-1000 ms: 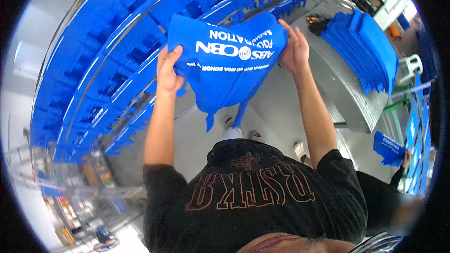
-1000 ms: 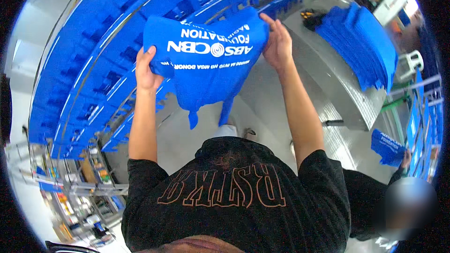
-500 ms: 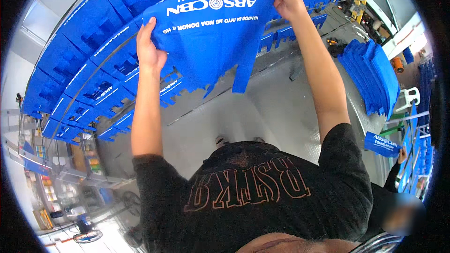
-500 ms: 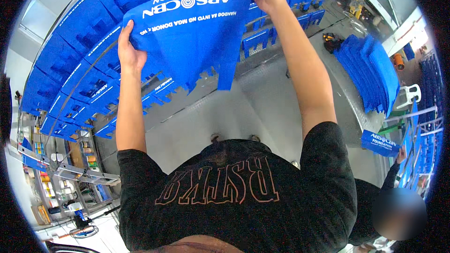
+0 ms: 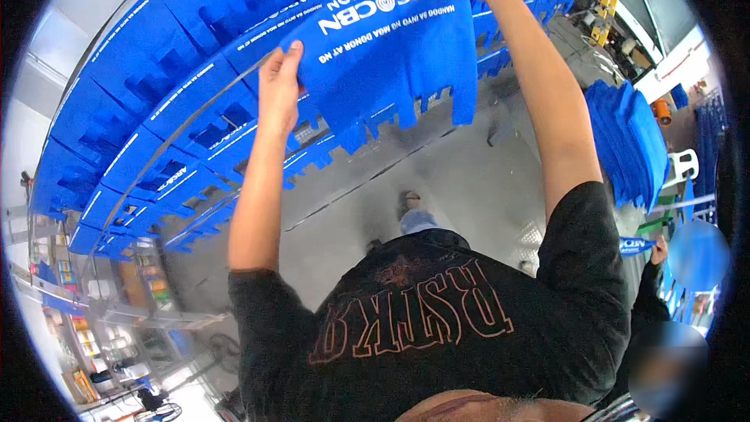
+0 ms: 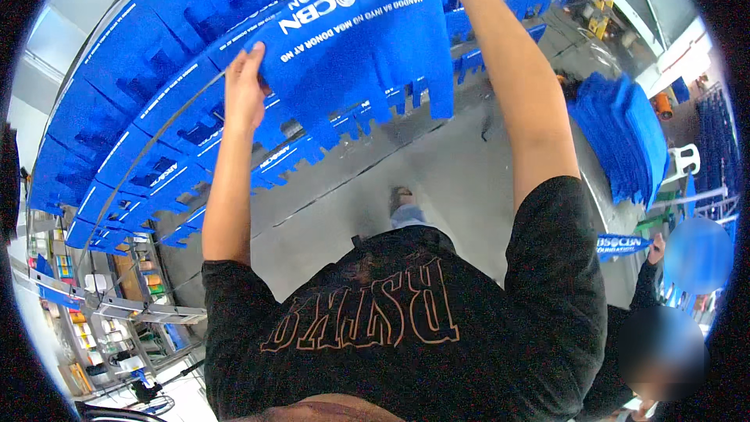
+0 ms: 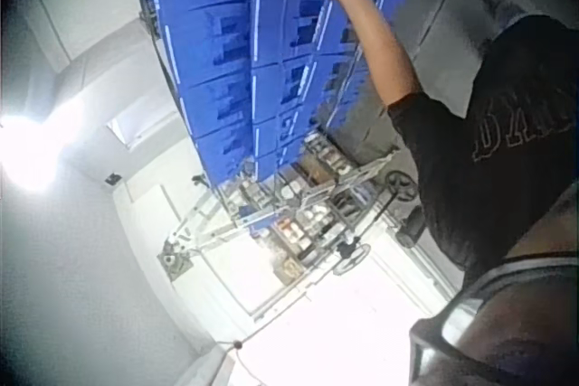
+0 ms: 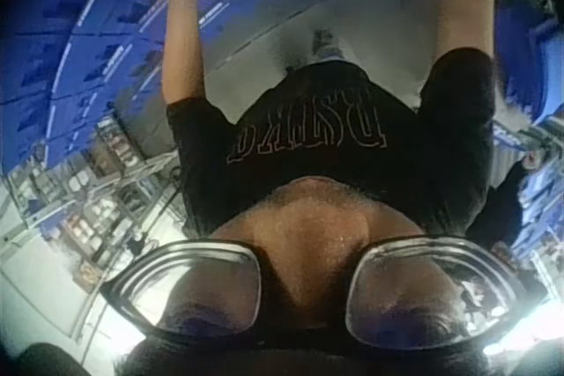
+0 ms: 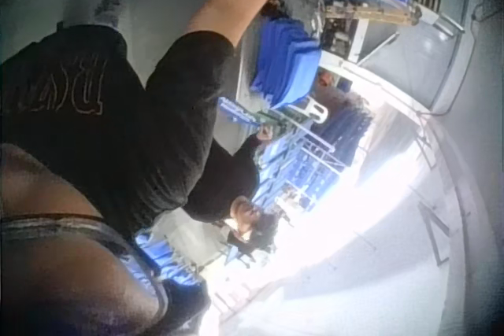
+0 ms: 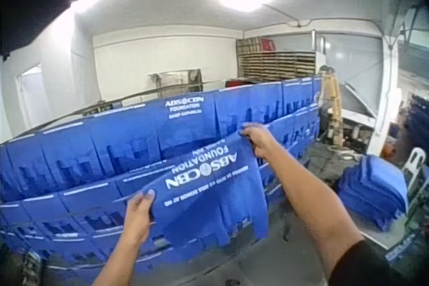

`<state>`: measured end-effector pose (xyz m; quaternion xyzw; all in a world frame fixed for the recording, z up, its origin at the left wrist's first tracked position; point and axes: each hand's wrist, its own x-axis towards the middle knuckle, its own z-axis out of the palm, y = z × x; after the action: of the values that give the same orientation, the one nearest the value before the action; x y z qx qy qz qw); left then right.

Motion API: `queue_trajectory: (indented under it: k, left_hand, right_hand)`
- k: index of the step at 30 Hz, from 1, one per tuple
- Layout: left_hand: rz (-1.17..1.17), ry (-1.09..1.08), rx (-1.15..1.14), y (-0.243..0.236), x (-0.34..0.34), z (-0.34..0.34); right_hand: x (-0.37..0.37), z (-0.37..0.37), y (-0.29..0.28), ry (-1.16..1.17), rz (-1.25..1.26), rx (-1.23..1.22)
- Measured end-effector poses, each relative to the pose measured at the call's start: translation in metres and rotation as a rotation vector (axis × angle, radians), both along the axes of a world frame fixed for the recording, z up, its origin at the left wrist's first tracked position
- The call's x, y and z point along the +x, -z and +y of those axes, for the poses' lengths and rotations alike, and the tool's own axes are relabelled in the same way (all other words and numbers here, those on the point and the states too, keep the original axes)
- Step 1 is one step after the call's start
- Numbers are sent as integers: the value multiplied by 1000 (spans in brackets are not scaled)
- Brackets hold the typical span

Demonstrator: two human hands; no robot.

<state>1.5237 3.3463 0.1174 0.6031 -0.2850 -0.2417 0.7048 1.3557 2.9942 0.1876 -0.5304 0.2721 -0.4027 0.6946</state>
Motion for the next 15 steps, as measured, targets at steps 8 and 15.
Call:
queue_trajectory:
  k: [8, 15]
  left_hand:
    - [146, 50, 11, -340, -93, 54]
    - [48, -270, 197, -455, -165, 56]
  right_hand:
    - [-101, 48, -321, -35, 23, 66]
    - [-182, 41, -409, -80, 47, -50]
